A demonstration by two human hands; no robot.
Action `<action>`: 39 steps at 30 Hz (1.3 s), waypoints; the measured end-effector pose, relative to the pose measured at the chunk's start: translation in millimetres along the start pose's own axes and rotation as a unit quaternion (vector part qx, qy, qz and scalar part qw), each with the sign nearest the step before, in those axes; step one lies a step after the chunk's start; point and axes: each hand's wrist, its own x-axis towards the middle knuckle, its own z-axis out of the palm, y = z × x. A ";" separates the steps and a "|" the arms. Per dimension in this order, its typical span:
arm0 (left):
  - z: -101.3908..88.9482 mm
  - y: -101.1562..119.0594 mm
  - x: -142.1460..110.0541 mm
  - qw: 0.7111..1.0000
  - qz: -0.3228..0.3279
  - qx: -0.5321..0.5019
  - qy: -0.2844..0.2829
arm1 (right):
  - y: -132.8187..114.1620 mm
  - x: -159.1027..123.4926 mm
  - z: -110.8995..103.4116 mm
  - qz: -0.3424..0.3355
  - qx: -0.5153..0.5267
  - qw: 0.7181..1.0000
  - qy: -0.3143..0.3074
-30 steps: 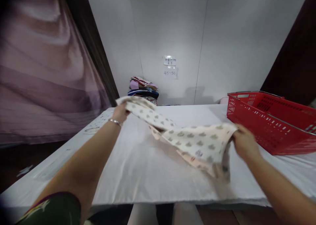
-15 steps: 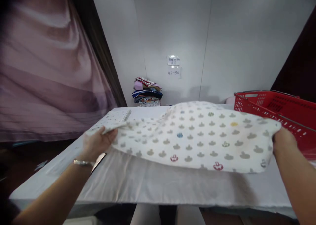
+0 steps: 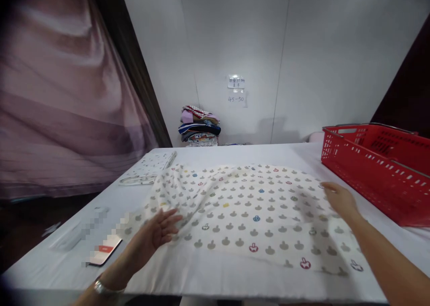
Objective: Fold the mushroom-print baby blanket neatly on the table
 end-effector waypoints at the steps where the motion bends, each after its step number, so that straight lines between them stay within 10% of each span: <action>1: 7.9 0.6 9.5 0.998 0.023 0.058 0.003 | -15.6 3.7 20.2 -0.011 0.014 0.999 -0.029; 10: 47.5 -23.4 116.7 0.942 0.137 0.307 0.000 | -120.4 73.4 182.4 -0.193 -0.159 0.954 -0.163; 18: 56.2 1.4 157.9 0.929 0.142 0.343 -0.008 | -133.3 112.2 229.6 -0.228 -0.243 0.918 -0.214; 27: 75.3 29.5 172.5 0.792 0.311 0.525 0.029 | -134.3 57.6 139.5 -0.385 -0.106 0.909 -0.116; 32: 114.1 27.2 155.7 0.640 0.468 0.604 -0.076 | -159.1 -41.3 54.3 -0.405 -0.029 0.894 -0.189; 35: 119.0 22.1 144.1 0.566 0.447 0.679 -0.139 | -162.6 -108.7 6.7 -0.351 -0.015 0.890 -0.290; 39: 78.2 25.6 133.5 0.489 0.359 0.787 -0.112 | -130.3 -176.6 -36.2 -0.239 0.010 0.916 -0.322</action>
